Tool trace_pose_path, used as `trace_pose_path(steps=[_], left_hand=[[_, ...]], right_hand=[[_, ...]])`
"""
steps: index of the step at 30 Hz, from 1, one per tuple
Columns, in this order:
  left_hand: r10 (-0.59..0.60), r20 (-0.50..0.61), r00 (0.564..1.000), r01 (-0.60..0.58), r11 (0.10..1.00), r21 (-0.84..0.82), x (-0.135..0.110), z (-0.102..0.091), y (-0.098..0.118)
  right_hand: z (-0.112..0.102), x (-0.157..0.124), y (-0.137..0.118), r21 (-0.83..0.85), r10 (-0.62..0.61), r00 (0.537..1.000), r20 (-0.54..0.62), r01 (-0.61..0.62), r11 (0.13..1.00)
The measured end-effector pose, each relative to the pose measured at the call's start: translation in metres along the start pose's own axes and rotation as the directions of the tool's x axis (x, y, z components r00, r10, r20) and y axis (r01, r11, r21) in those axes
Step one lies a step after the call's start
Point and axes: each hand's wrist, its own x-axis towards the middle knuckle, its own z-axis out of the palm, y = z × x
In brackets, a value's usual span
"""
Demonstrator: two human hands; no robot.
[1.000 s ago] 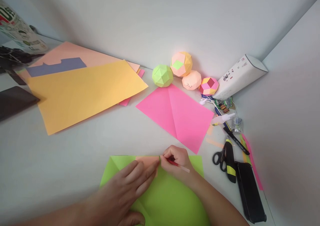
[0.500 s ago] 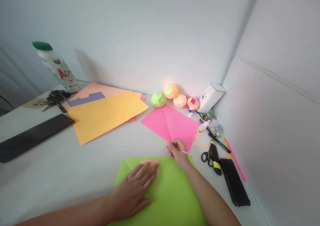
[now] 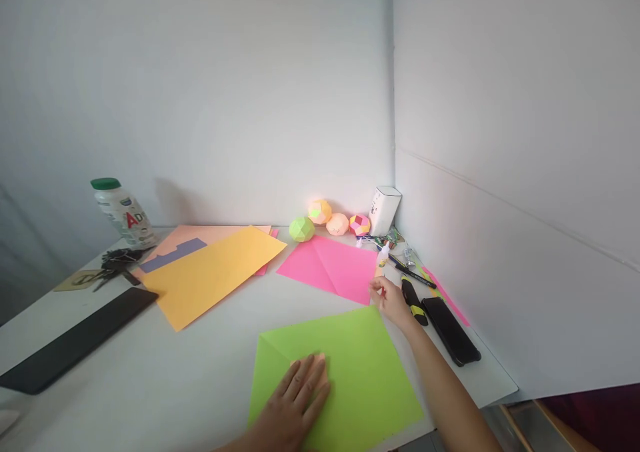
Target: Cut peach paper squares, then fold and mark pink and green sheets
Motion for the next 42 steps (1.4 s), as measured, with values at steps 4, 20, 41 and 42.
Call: trace_pose_path(steps=[4, 20, 41, 42], left_hand=[[0.011, -0.025, 1.000, -0.011, 1.000, -0.009, 0.003, 0.001, 0.001], [0.026, 0.004, 1.000, -0.026, 1.000, -0.006, -0.005, 0.006, 0.005], [0.023, 0.055, 0.998, -0.019, 0.997, -0.071, -0.008, 0.005, 0.004], [0.022, 0.060, 0.998, -0.017, 0.997, -0.078, -0.007, 0.005, 0.004]], right_hand=[[-0.007, -0.028, 0.007, -0.217, 0.052, 0.995, 0.084, -0.033, 0.976], [0.001, -0.040, 0.001, -0.403, 0.110, 0.973, 0.204, -0.019, 0.915], [0.002, -0.049, 0.004, -0.344, 0.100, 0.983, 0.155, -0.042, 0.938], [0.002, -0.049, 0.004, -0.337, 0.103, 0.983, 0.149, -0.047, 0.940]])
